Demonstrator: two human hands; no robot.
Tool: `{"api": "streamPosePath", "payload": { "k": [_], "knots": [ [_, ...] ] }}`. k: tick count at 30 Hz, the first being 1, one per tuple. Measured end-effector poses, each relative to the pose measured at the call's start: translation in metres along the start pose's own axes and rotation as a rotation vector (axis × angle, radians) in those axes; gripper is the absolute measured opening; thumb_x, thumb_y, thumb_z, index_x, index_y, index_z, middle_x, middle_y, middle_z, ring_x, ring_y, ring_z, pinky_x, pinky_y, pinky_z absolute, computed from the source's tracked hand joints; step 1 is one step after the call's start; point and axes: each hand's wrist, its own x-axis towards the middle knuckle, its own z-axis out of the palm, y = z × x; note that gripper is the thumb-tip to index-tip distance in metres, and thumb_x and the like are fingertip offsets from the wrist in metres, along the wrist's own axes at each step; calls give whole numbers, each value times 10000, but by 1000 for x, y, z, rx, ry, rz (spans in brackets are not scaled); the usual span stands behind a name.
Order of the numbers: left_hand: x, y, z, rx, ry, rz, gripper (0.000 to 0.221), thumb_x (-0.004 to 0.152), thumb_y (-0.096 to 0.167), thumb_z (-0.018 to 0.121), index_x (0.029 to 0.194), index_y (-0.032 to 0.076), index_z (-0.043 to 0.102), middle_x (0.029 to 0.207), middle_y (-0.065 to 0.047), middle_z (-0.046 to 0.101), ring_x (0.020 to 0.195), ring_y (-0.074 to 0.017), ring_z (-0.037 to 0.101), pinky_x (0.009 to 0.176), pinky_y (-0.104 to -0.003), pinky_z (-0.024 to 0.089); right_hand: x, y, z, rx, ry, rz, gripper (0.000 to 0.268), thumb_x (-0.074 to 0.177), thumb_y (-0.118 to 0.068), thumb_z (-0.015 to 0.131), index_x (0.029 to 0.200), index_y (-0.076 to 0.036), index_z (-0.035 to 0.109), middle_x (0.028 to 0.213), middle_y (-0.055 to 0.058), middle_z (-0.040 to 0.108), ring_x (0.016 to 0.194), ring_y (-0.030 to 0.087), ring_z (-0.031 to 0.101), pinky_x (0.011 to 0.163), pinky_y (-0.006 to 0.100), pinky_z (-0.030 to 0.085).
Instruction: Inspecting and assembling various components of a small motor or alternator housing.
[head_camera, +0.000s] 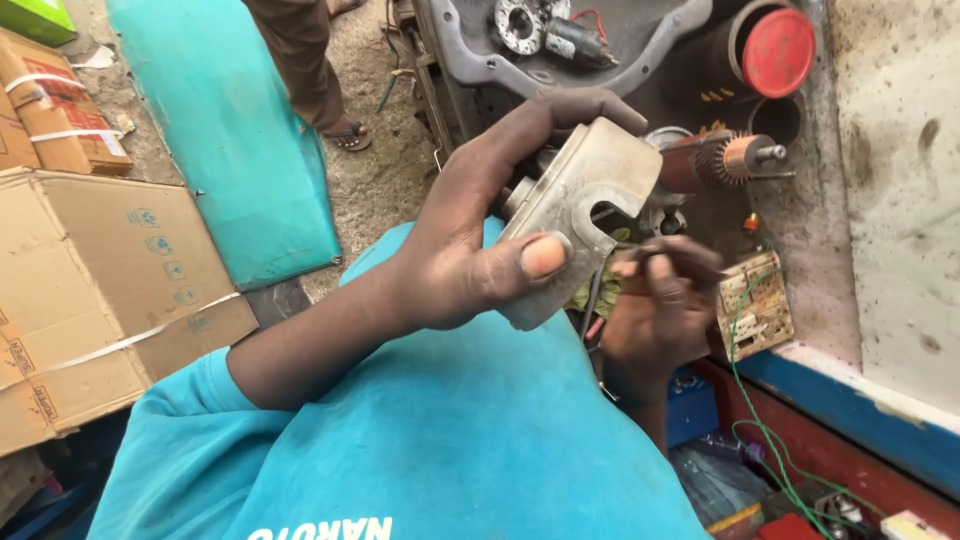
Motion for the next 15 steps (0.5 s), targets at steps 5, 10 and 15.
{"api": "streamPosePath", "payload": {
  "k": [5,10,15],
  "knots": [
    [4,-5,8,-27,-11,-26,887,975,785,541,1447,36,480,1352,-99,584,1243,-175,582,1104,-322,479,-11,-7,13,-98,-94,114,142,1061,-8,627,1201,10,609,1098,147,643,989,210,638,855,362,550],
    [8,-10,9,-12,-7,-99,919,947,781,524,1481,37,461,1358,-102,584,1261,-176,598,1126,-346,498,-3,-20,28,-293,-237,-64,99,1116,-49,585,1174,29,600,1142,175,647,1065,233,665,992,392,559],
    [4,-32,9,-135,71,-196,914,964,724,555,1528,15,437,1372,-147,574,1262,-214,545,1125,-356,429,8,-14,29,-234,-196,9,190,1046,-11,603,1222,19,536,1101,183,640,999,244,662,873,418,593]
  ]
}}
